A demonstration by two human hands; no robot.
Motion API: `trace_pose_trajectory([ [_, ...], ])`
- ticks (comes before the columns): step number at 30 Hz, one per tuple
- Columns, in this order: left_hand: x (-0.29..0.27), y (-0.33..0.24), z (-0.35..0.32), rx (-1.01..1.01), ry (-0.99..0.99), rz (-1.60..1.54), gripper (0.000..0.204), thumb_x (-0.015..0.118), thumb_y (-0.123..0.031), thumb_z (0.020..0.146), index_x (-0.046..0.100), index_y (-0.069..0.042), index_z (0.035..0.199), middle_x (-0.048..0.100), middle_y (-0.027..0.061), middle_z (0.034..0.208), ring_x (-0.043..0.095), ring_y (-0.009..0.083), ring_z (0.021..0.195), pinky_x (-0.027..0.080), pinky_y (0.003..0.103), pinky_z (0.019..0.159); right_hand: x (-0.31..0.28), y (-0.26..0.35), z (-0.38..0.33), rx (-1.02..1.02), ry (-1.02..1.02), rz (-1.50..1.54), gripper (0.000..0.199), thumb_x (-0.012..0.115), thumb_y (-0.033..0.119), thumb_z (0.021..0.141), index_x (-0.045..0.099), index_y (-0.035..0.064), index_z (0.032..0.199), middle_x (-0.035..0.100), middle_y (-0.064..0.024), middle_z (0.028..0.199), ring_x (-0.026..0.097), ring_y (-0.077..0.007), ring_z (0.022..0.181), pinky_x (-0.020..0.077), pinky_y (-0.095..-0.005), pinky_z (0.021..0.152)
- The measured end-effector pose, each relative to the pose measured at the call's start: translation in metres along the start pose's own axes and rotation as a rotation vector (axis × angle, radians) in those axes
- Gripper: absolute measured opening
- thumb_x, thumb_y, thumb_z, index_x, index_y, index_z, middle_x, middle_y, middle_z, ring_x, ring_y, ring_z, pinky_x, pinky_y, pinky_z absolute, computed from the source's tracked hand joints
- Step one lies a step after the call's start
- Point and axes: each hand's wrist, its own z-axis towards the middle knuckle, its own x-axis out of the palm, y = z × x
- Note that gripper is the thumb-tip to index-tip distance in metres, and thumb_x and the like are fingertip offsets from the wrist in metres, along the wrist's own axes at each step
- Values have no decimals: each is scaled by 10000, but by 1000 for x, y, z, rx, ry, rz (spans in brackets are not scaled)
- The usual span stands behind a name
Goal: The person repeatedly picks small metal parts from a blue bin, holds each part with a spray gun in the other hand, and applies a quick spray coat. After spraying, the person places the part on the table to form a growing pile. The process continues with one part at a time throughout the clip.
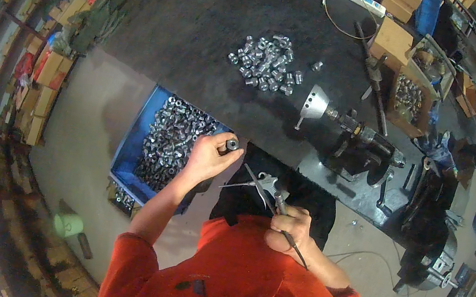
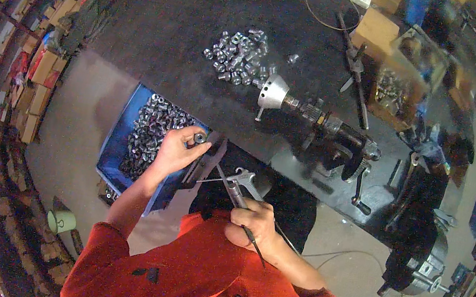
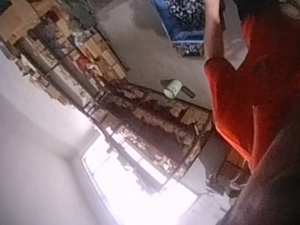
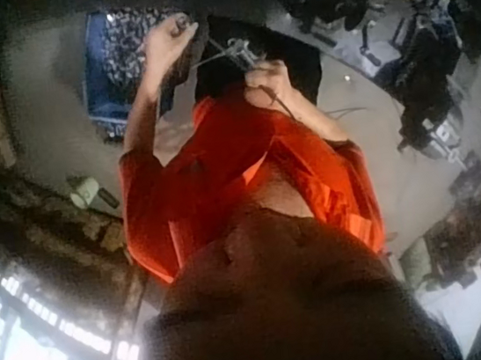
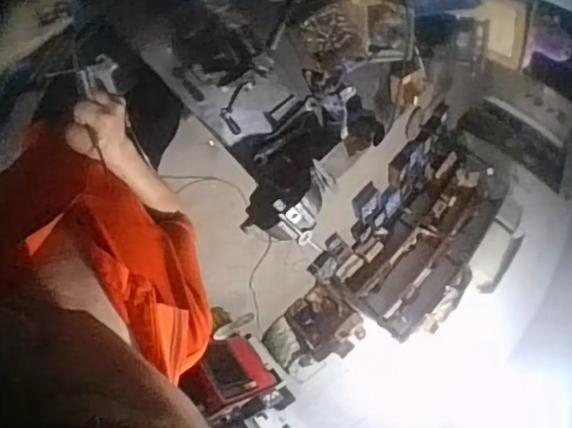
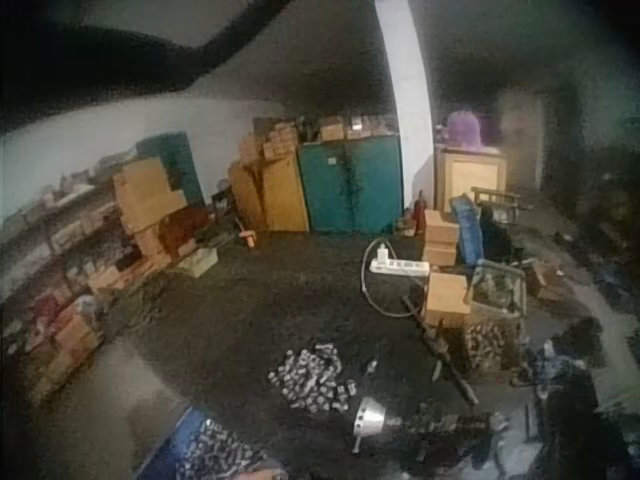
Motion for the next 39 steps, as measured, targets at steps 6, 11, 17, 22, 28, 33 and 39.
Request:
trace_pose_trajectory([
  [6, 13, -8, 17, 108, -51, 135, 222, 722, -191, 712, 635, -43, 853, 599, 85, 615, 579, 155, 512, 456, 285, 504, -2, 1, -7, 60, -17, -7, 229, 616, 48, 522, 390, 87, 528, 342, -70, 518, 408, -243, 424, 314, -360, 379],
  [11, 40, -16, 61, 260, -32, 437, 249, 626, -260, 706, 657, -84, 880, 633, 131, 669, 626, 327, 632, 506, 422, 596, -2, -5, -12, 26, -17, -51, 206, 607, 39, 545, 406, 86, 538, 360, -72, 528, 413, -249, 428, 322, -362, 385],
  [17, 69, -37, 136, 350, 131, 609, 367, 601, -241, 705, 503, -55, 1006, 629, 180, 725, 633, 340, 693, 500, 454, 612, -4, -2, -15, 61, -54, -134, 157, 573, 21, 533, 431, 82, 506, 414, -66, 524, 454, -224, 431, 331, -306, 389],
  [22, 71, -52, 158, 344, 63, 595, 289, 562, -201, 779, 474, -21, 987, 636, 182, 755, 634, 356, 735, 491, 445, 629, -2, -3, -21, 119, -134, -180, 152, 570, -4, 495, 452, 93, 493, 485, -69, 537, 511, -198, 450, 356, -271, 407],
  [28, 41, -23, 110, 321, -49, 486, 304, 596, -261, 783, 558, -121, 1050, 625, 150, 682, 620, 337, 648, 477, 465, 579, 3, 2, -14, 166, -120, -167, 172, 563, -34, 498, 445, 92, 489, 462, -55, 514, 498, -190, 444, 335, -269, 404],
  [33, -38, 48, 41, 112, -359, 304, 198, 610, -143, 763, 633, -116, 958, 600, 127, 630, 605, 239, 534, 474, 359, 507, 12, -6, -16, 154, -162, -119, 204, 547, -67, 509, 428, 96, 484, 444, -40, 502, 474, -178, 433, 311, -264, 398],
  [39, -89, 199, -43, -278, -146, 179, 301, 573, -98, 681, 616, -25, 970, 617, 164, 734, 619, 233, 591, 483, 328, 564, 21, -9, -7, 134, -79, -93, 205, 539, -71, 519, 419, 92, 488, 437, -45, 496, 472, -185, 428, 316, -263, 397],
])
